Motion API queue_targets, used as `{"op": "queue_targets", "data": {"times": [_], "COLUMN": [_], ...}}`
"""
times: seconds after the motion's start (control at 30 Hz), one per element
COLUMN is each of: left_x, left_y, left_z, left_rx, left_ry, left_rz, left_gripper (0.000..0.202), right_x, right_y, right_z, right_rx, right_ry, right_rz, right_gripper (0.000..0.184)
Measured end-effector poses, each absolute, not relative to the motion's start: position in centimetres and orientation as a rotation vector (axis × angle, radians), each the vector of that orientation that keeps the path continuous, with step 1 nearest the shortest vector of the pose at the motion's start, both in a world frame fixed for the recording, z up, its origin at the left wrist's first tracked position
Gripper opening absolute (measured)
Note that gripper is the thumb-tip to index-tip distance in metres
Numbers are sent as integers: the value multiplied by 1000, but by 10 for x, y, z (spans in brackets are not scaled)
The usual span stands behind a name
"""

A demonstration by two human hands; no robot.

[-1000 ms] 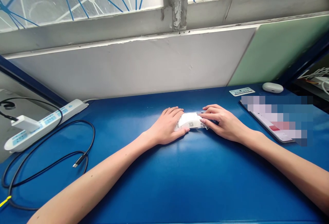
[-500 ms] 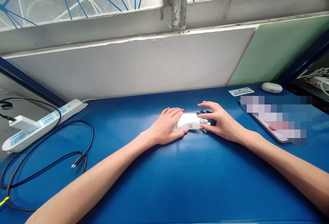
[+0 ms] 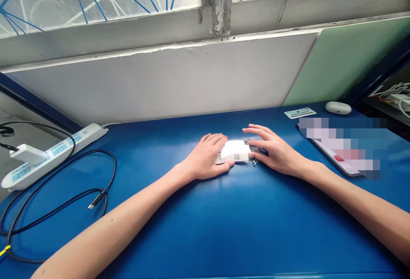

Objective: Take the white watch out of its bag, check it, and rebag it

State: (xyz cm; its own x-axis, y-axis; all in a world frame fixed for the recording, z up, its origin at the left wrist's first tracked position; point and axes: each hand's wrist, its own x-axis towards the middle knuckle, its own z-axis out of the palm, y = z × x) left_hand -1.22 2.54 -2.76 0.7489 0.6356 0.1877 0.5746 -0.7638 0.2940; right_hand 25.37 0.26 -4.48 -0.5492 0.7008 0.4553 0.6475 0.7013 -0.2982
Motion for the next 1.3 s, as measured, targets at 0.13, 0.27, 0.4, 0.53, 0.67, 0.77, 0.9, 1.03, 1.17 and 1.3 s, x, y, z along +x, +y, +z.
{"op": "queue_targets", "data": {"times": [0.13,0.27,0.4,0.53,0.67,0.77,0.9,1.03,1.17,1.3], "left_x": [-12,-11,-11,-12,-12,-11,-11,-10,-11,-11], "left_y": [26,26,26,26,26,26,25,24,24,26], "left_z": [-28,-28,-28,-29,-29,-28,-27,-27,-28,-28], "left_rx": [2732,2739,2740,2741,2741,2740,2752,2756,2754,2759], "left_ry": [952,945,938,941,952,955,944,941,948,952], "left_rz": [426,439,467,472,457,448,463,472,472,458], "left_gripper": [52,51,50,51,53,53,54,53,52,52], "right_x": [258,264,272,278,281,279,270,260,256,258], "right_y": [6,9,13,15,15,12,7,4,2,3], "right_z": [-42,-39,-36,-36,-36,-36,-38,-43,-42,-33], "right_rx": [-1021,-997,-984,-1010,-1113,-1173,-1178,-1190,-1185,-1160], "right_ry": [-2394,-2426,-2447,-2459,-2458,-2430,-2377,-2304,-2317,-2389], "right_rz": [82,28,5,87,238,297,289,278,229,105], "right_gripper": [19,20,19,19,22,26,34,30,25,23]}}
